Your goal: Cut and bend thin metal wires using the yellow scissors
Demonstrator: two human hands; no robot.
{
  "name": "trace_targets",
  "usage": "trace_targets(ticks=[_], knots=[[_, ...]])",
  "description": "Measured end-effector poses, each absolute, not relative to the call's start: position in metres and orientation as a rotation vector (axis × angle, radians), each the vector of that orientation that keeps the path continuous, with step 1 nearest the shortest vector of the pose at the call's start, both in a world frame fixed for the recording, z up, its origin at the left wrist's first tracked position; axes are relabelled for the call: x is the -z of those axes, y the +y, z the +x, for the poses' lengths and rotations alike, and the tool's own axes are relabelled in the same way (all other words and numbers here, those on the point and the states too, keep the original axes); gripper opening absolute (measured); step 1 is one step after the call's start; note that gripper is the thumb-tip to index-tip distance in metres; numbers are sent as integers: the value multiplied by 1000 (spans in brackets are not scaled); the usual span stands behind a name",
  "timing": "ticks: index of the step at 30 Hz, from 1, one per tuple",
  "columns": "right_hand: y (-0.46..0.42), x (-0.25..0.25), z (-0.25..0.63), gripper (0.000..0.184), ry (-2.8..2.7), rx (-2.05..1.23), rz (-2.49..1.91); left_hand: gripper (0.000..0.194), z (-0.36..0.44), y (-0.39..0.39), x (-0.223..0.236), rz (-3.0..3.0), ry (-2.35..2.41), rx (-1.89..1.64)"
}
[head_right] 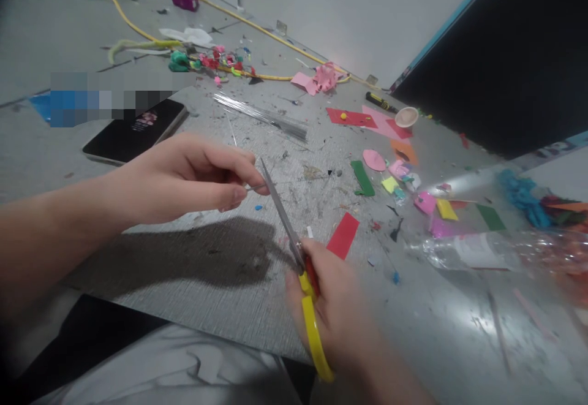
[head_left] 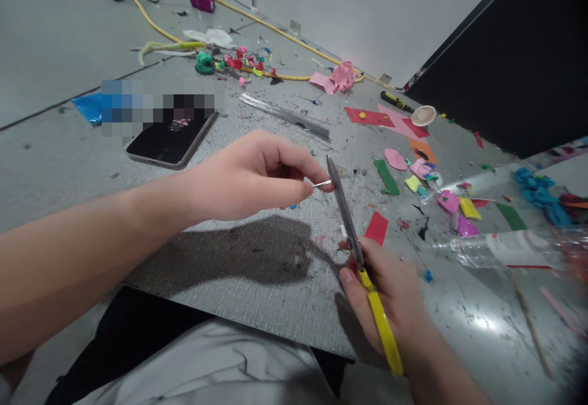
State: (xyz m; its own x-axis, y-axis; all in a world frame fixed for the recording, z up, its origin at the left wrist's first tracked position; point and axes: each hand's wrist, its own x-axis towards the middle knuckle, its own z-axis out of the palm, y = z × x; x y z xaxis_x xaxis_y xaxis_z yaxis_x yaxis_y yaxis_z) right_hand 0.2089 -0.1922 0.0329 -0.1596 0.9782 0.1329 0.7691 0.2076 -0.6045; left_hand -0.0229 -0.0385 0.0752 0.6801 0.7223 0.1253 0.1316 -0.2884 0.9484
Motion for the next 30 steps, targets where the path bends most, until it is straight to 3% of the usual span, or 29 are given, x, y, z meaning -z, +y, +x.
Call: trace_targets(ticks=[10, 30], knots=[[-192, -35, 207, 11, -1993, -560, -1615, 19, -23, -38, -75, 1767, 657, -663], [-191, -35, 208, 17, -2011, -520, -1582, 19, -23, -38, -74, 1784, 674, -657]])
